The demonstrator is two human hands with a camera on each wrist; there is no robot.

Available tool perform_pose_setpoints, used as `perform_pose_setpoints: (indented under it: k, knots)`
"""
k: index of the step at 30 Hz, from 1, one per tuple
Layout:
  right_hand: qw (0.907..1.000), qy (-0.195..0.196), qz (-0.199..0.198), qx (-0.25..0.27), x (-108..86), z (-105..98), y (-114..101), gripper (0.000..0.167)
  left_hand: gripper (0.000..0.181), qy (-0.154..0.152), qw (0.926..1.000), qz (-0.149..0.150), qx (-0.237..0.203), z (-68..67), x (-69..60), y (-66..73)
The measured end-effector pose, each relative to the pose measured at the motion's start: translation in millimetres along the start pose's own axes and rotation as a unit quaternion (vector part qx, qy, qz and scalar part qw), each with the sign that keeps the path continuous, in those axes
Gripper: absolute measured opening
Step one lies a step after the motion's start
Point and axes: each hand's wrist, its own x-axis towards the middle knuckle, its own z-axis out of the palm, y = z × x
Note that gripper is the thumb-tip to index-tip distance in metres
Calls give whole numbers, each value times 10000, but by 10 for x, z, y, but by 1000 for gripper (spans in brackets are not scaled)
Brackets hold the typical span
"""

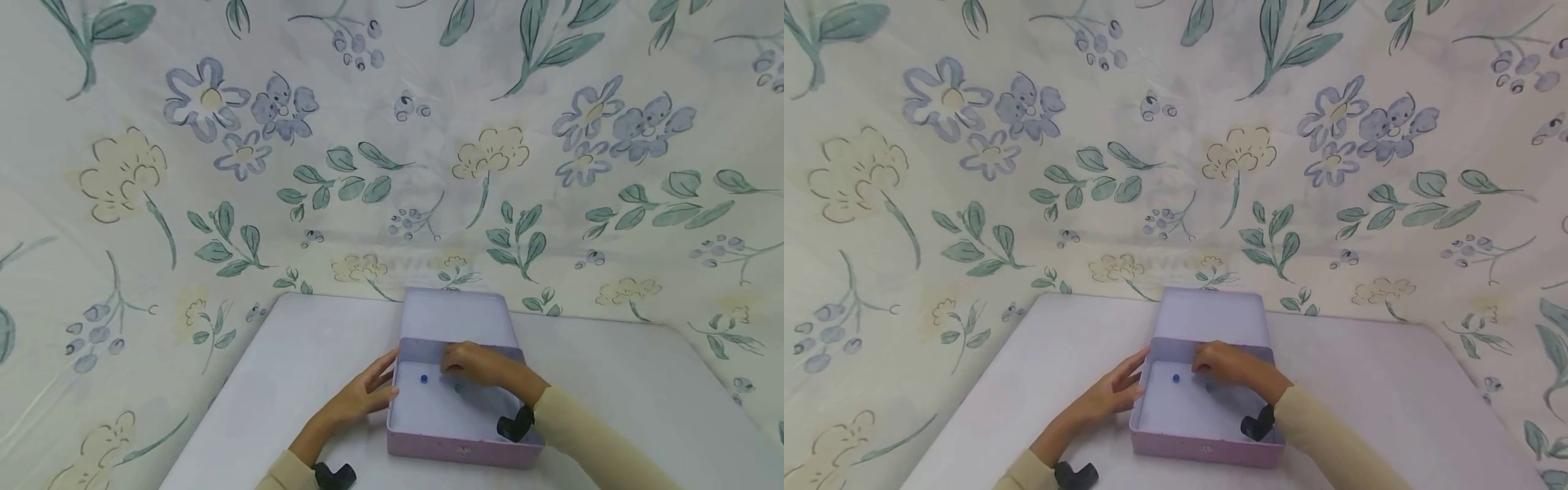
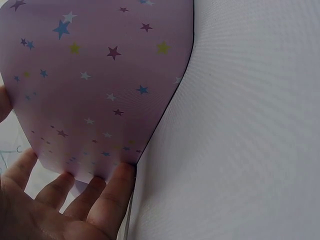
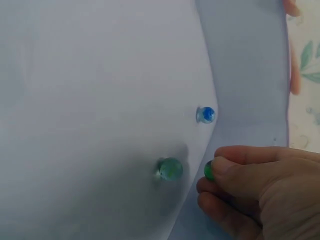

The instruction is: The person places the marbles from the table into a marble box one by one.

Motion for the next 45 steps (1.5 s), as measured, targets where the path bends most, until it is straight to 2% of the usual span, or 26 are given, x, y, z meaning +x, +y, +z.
perform_pose_setpoints:
  k: [15,25,30,35,38,42,45]
  knots:
    - [9999,42,14,-161,-46,110,-22,14,74,55,9999,-112,27,9,-36,8]
    - [9996,34,-171,-213,-68,153,17,14,74,-72,10000,-39,15,21,-39,-5]
    - [9994,55,-122,-321,-57,137,-1,14,74,21,10000,-33,41,24,-36,13]
    - [9994,51,-13,-342,-63,51,-43,15,73,83,9999,-83,101,24,-13,35]
    - [9999,-25,112,-111,-93,-38,-72,16,73,116,9997,-168,127,26,-9,30]
    - [9991,-27,64,409,-202,-269,-90,19,73,134,9996,-187,159,21,-5,34]
    - [9980,192,31,596,-355,-488,-54,22,73,147,9996,-161,164,13,9,58]
